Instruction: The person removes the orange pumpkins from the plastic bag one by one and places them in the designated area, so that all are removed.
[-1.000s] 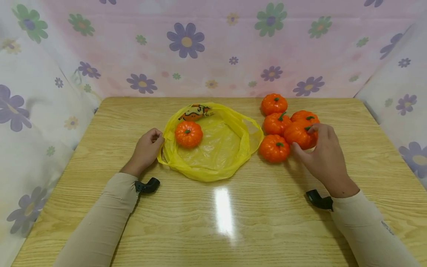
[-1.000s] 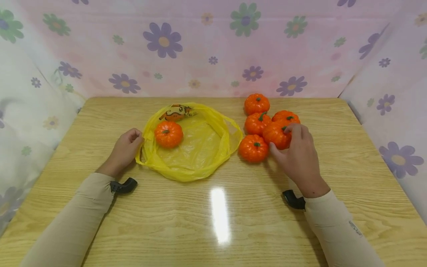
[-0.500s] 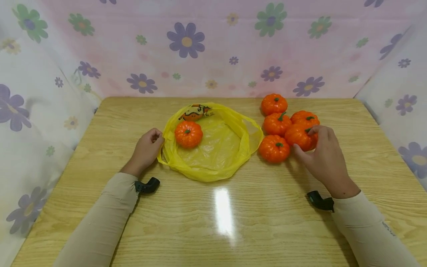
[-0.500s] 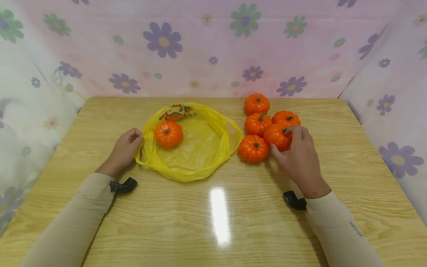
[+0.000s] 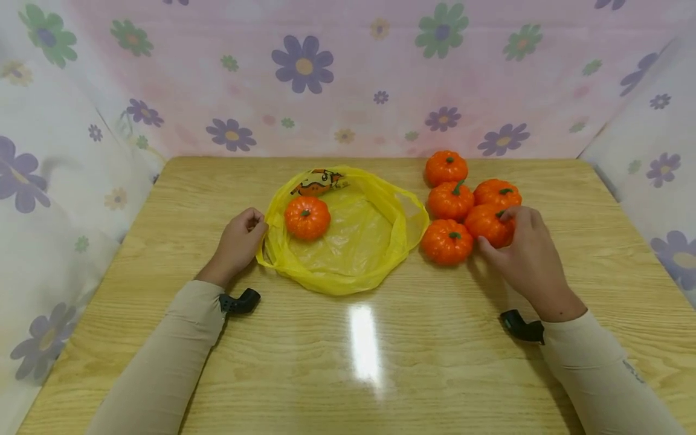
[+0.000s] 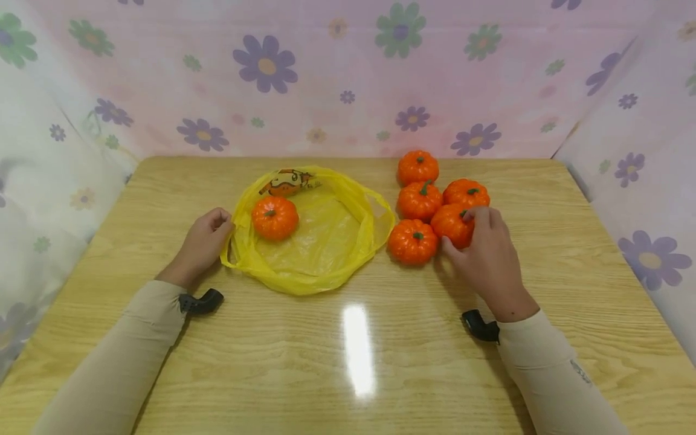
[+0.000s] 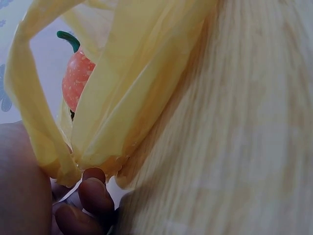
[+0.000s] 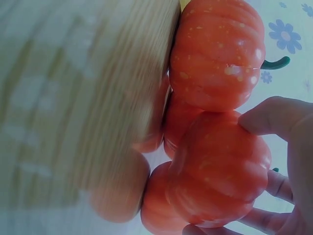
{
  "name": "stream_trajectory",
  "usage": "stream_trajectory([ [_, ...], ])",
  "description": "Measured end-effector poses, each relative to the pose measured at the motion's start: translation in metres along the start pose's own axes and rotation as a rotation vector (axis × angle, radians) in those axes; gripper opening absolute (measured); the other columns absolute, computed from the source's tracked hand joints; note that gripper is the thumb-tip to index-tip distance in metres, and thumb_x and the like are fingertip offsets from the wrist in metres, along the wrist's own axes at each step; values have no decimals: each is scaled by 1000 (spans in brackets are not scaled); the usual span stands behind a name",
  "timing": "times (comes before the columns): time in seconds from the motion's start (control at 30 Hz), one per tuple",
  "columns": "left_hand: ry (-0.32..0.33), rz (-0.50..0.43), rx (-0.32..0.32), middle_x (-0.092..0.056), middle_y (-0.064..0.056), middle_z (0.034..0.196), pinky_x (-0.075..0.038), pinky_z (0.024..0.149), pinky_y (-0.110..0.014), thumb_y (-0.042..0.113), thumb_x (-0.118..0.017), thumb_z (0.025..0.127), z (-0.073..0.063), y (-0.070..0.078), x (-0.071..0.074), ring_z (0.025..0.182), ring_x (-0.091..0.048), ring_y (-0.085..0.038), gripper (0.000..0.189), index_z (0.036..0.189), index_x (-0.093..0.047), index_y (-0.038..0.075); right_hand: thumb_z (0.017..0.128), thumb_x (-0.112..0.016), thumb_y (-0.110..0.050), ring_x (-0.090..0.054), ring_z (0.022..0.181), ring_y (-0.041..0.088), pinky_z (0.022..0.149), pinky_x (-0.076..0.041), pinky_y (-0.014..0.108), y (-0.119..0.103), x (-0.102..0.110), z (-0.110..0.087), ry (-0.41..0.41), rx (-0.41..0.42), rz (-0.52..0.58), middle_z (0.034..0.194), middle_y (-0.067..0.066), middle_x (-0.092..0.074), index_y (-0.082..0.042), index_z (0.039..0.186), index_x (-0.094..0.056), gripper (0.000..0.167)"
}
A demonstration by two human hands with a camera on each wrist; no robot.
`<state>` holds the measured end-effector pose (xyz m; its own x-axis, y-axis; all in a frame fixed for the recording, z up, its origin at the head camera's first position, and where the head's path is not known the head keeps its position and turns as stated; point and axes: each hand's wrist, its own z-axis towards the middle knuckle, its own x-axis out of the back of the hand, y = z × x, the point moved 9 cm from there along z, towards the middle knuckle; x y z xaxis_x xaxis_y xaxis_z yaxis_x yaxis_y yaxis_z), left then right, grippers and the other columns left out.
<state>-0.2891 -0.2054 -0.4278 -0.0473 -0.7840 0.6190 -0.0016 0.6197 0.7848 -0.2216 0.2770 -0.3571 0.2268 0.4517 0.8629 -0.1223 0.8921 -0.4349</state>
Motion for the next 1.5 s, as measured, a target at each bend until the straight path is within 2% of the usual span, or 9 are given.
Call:
stream_trajectory([
  [0.33, 3, 1, 0, -55, -8, 96, -42, 71, -28, 24, -45, 100, 0, 2, 2, 81, -50, -21, 18, 102, -54, 8, 90, -68, -24, -47, 90, 43, 75, -43, 56, 6, -5, 2, -75, -44, -4, 124, 32, -40, 10, 126, -38, 58],
  [0.5, -5, 6, 8, -54, -9, 96, -42, 71, -27, 23, -45, 101, -1, 2, 1, 82, -50, -22, 18, 102, -53, 7, 90, -70, -25, -48, 85, 42, 70, -43, 52, 8, -8, 1, -114, -56, -16, 125, 32, -39, 9, 126, -37, 60],
  [1.0, 1, 2, 2, -55, -8, 96, -42, 71, -27, 23, -44, 101, -2, 1, 0, 81, -50, -22, 19, 102, -53, 7, 87, -74, -23, -51, 79, 42, 64, -46, 50, 9, -12, 0, -132, -55, -47, 127, 34, -38, 10, 125, -38, 62],
  [1.17, -2, 2, 12, -54, -8, 96, -42, 71, -28, 23, -45, 100, -2, 1, 0, 80, -50, -21, 17, 102, -53, 8, 88, -73, -25, -51, 77, 39, 60, -43, 43, 9, -10, 0, -137, -54, -62, 125, 34, -42, 9, 124, -39, 60],
  [1.27, 2, 0, 6, -54, -7, 94, -42, 71, -28, 23, -45, 100, -2, 2, 1, 79, -50, -21, 17, 102, -53, 8, 90, -67, -25, -50, 81, 39, 63, -41, 45, 9, -5, 1, -103, -53, -56, 126, 33, -44, 8, 120, -42, 51],
  [1.33, 9, -2, -3, -54, -7, 94, -42, 70, -28, 23, -45, 100, -2, 3, 2, 79, -50, -21, 17, 101, -53, 8, 91, -63, -24, -50, 94, 45, 70, -43, 53, 6, 1, 1, -46, -48, -37, 130, 34, -45, 7, 117, -45, 44],
  [1.4, 14, 0, -6, -54, -7, 94, -42, 70, -28, 24, -45, 100, -1, 4, 2, 79, -50, -21, 17, 101, -53, 9, 91, -61, -19, -48, 107, 50, 79, -42, 61, 1, 9, 1, 45, -24, 5, 134, 33, -45, 6, 112, -47, 36],
  [1.5, 5, -1, 4, -55, -7, 96, -42, 71, -28, 24, -45, 100, -2, 3, 1, 80, -50, -20, 18, 102, -53, 9, 89, -60, -11, -43, 121, 52, 90, -39, 63, -11, 20, -2, 202, 41, 74, 136, 30, -49, 6, 105, -51, 26],
])
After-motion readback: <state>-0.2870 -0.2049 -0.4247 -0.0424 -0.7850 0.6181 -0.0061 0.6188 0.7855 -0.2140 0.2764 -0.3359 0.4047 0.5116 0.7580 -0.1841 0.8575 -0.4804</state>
